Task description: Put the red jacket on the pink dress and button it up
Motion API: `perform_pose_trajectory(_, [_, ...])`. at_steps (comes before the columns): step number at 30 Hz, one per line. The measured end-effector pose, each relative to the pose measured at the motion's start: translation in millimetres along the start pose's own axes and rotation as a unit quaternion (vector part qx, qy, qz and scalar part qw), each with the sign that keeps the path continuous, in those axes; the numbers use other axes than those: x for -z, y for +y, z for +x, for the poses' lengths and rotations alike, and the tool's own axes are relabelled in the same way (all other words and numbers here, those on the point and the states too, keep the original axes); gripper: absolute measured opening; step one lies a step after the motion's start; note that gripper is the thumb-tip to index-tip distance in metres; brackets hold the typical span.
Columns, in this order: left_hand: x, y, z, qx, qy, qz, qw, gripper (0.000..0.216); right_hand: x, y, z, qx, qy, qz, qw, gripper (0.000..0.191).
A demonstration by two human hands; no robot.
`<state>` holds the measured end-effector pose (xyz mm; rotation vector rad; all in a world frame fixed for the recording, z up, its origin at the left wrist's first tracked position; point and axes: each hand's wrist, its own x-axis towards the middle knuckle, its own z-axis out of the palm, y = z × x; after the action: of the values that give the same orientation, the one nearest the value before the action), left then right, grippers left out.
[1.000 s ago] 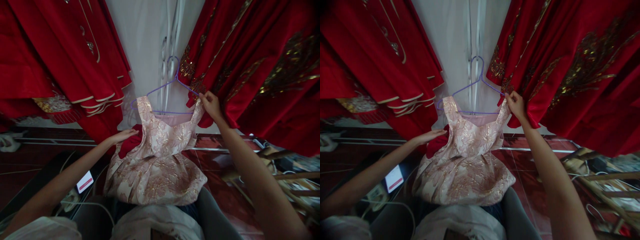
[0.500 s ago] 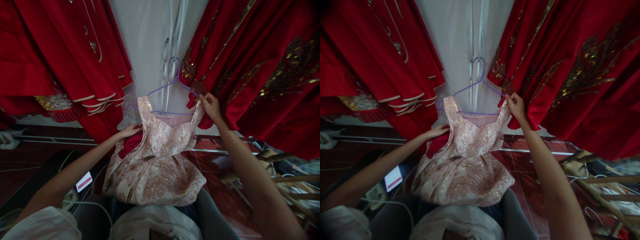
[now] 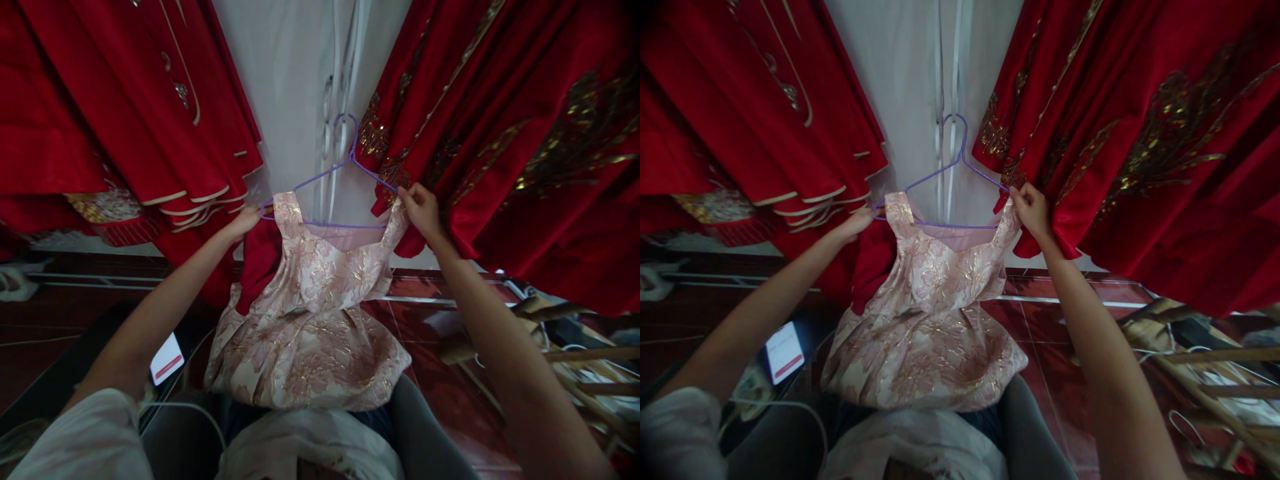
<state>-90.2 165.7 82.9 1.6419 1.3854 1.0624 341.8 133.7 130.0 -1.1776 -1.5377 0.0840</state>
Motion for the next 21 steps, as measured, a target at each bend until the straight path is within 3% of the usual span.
perform_pose_trajectory(3, [30.7, 1.5, -4.4, 0.104, 0.016, -0.124, 0.987, 0.037, -0.9, 3.2, 0.7, -0.003, -0.004, 0.002, 1.0, 0.048])
perform_pose_trajectory(8, [51.4, -9.0, -27.6, 0.204, -0.083, -0.092, 0.971, 0.039, -1.9, 7.8, 1.8, 0.0, -0.001, -0.002, 1.0, 0.048])
perform_pose_trajectory(13, [53.9, -19.0, -37.6, 0.188, -0.138, -0.095, 0.968, 0.041, -1.0, 6.8, 1.9, -0.003, -0.004, -0.006, 1.0, 0.047])
perform_pose_trajectory(18, [47.0, -27.1, -39.4, 0.18, -0.193, 0.065, 0.962, 0.026, -0.8, 8.1, 1.9, 0.0, -0.004, -0.006, 1.0, 0.046])
perform_pose_trajectory(21, [38.2, -27.0, -43.4, 0.216, -0.253, 0.076, 0.94, 0.025, -1.1, 9.6, 1.6, 0.007, -0.001, -0.002, 1.0, 0.045])
